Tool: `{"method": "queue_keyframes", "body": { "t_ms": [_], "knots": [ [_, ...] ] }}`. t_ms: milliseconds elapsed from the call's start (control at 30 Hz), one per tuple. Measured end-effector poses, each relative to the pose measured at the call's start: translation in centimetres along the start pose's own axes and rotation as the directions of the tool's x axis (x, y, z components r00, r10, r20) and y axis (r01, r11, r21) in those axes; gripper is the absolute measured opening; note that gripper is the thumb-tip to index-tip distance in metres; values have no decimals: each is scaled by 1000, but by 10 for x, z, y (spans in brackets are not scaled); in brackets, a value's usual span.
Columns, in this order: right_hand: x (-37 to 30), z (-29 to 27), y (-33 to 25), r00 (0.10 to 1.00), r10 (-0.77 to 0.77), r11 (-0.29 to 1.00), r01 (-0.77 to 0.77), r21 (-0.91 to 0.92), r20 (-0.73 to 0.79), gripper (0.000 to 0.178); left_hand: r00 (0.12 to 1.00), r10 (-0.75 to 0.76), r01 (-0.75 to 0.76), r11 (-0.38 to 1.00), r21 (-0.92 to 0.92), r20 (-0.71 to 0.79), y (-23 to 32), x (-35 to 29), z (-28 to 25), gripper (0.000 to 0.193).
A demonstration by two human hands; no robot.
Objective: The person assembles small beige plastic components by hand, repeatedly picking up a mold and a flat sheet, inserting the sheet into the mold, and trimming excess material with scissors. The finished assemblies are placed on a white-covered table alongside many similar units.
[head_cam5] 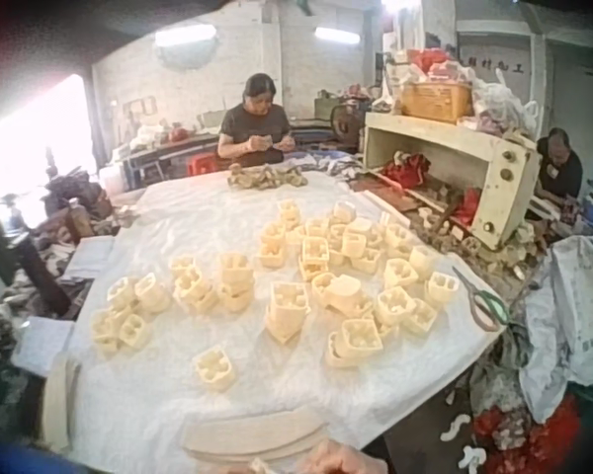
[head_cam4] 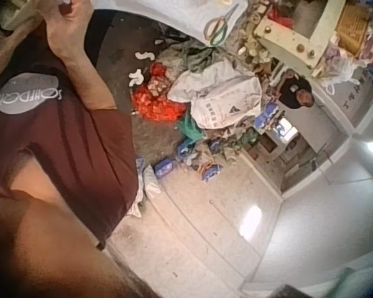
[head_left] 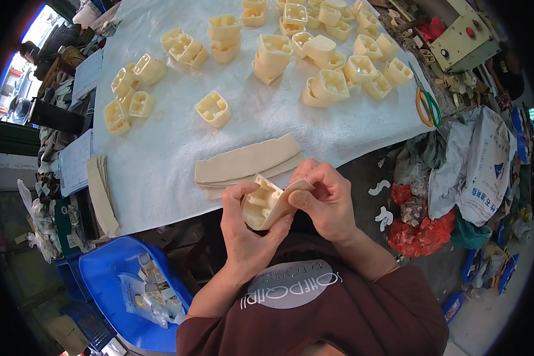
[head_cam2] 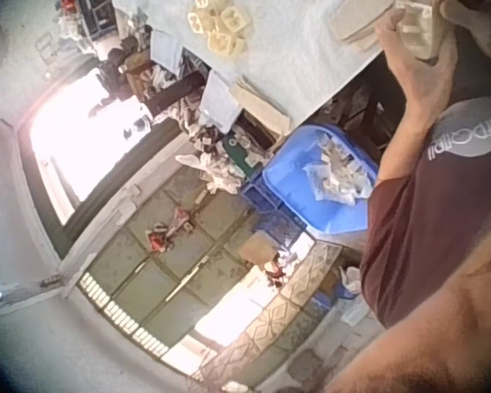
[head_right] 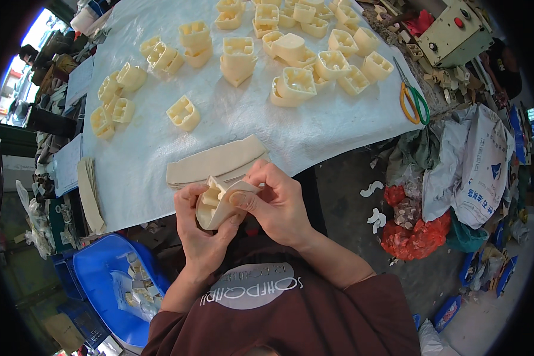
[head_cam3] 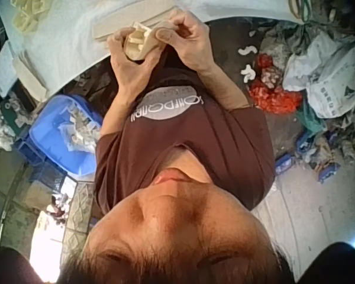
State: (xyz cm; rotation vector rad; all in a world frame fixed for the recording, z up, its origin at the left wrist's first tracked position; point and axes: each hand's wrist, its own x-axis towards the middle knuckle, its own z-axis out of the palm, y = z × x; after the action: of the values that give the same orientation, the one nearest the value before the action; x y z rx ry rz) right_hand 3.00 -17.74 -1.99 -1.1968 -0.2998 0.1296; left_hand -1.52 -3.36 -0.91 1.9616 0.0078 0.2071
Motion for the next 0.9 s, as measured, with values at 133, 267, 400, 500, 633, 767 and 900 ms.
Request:
{"method": "queue_keyframes", "body": {
  "t_ms": [133,267,400,500,633,767,900],
  "knots": [
    [-4,1,-5,992,101,991,-107,84,75,20,1000,26,-28,942,-334,-11,-1,3,0,66],
    [-1,2,-7,983,2,993,-23,112,186,18,992,87,-57,955,-292,92,2,9,-6,66],
    [0,1,-12,976,29,995,-49,90,218,20,965,242,-219,955,-201,99,-6,12,-5,66],
    [1,0,-13,968,63,983,-102,153,242,21,947,317,-301,932,-202,51,-8,13,-2,66],
    [3,4,-9,960,132,918,-212,334,246,21,927,374,-365,911,-194,13,-8,14,-1,64],
    [3,0,-11,918,245,848,-359,390,311,23,934,357,-339,900,-275,17,-11,10,-2,64],
    [1,-5,4,933,199,859,-313,405,299,39,935,351,-309,880,-360,56,-9,12,-1,65]
  ]
}}
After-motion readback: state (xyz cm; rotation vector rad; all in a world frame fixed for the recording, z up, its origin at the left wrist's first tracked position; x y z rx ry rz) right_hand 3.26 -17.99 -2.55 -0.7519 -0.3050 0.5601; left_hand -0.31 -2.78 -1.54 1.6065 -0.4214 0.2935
